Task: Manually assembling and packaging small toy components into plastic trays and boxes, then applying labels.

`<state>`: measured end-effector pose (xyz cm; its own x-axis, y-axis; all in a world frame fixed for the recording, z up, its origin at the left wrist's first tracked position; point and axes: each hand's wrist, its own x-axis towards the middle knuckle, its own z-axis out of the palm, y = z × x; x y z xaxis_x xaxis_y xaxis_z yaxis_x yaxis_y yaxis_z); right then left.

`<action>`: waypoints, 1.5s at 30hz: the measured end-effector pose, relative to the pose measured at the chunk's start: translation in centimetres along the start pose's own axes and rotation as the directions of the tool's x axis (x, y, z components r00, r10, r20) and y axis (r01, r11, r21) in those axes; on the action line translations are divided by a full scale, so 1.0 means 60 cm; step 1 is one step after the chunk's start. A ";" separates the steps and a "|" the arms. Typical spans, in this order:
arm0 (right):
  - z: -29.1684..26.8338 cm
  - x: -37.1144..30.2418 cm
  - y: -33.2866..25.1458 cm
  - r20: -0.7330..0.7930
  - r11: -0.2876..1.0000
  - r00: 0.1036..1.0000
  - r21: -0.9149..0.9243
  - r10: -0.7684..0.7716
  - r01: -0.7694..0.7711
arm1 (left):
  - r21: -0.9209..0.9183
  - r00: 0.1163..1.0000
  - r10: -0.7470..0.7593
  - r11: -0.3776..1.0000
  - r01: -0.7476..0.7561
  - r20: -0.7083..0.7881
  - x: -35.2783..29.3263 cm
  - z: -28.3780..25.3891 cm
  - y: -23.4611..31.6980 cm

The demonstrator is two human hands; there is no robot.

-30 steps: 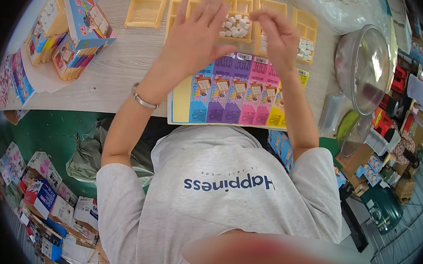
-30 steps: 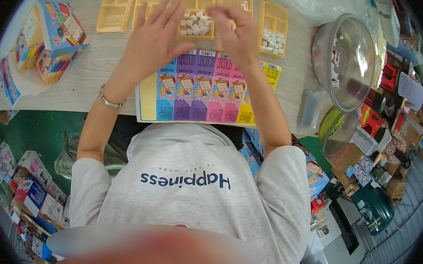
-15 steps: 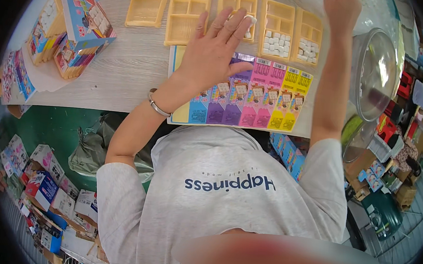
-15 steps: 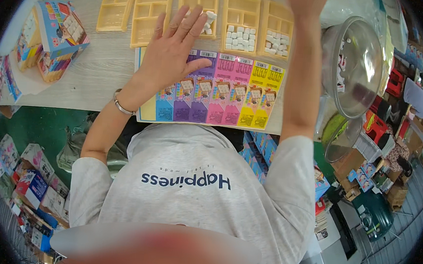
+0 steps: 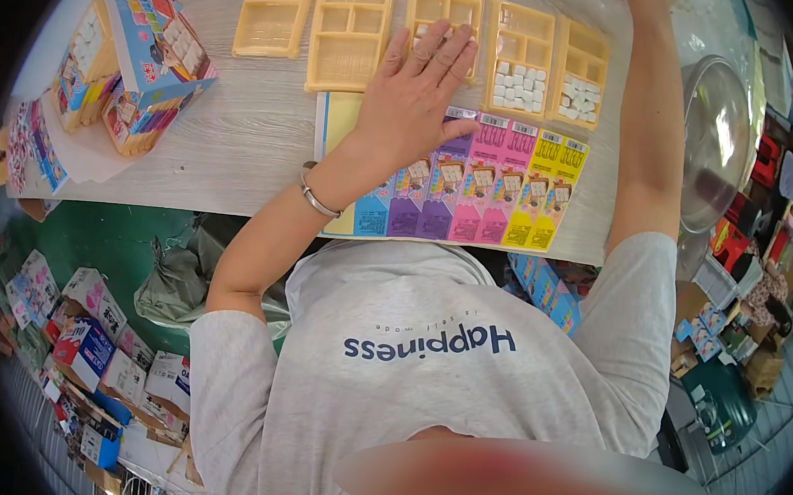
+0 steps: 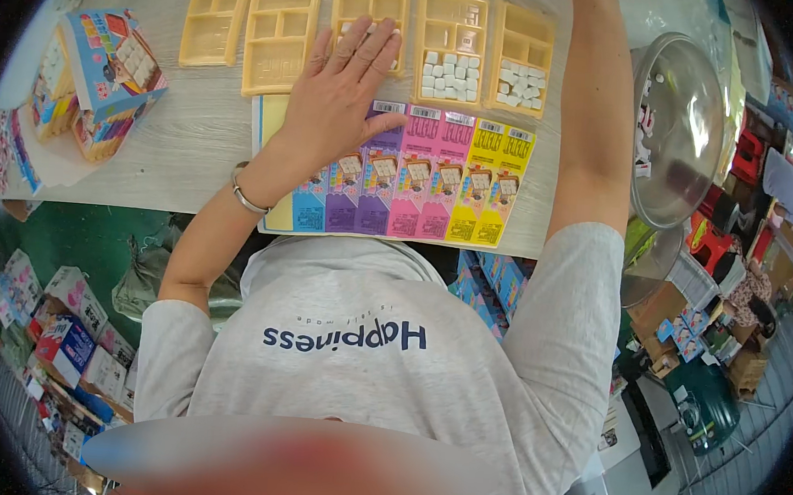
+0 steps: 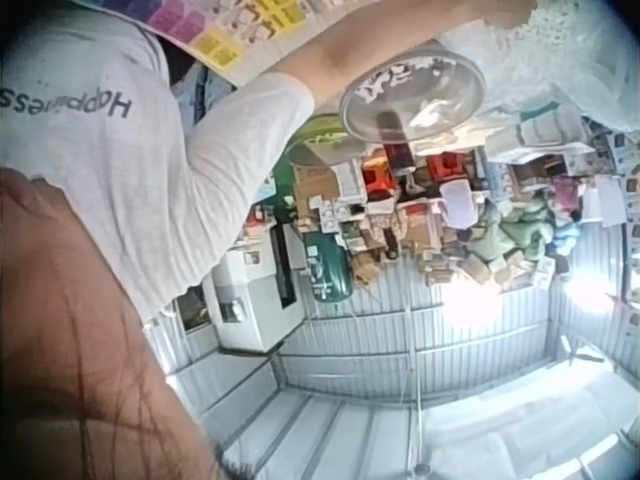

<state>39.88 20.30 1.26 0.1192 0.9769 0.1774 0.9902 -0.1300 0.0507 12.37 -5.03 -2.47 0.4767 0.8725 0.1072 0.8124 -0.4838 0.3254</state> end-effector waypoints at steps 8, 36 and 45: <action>-0.053 -0.095 -0.006 -0.559 0.867 0.814 0.314 -0.161 0.388 | 0.340 0.992 0.008 0.940 0.037 -0.129 0.037 -0.085 -0.108; -0.060 -0.368 -0.129 0.011 0.642 0.923 0.721 -0.385 0.260 | -0.118 0.864 -0.147 0.988 0.102 -0.481 0.026 -0.033 -0.058; -0.048 -0.382 -0.154 -0.076 0.671 0.926 0.667 -0.370 0.323 | 0.028 0.938 -0.055 0.997 0.069 -0.343 -0.003 -0.019 -0.055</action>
<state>27.77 -1.38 -0.41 -0.2615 0.9397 0.2205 0.7518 0.3416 -0.5640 9.20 -3.48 -2.48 0.2866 0.8683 0.4049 0.8526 -0.4239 0.3056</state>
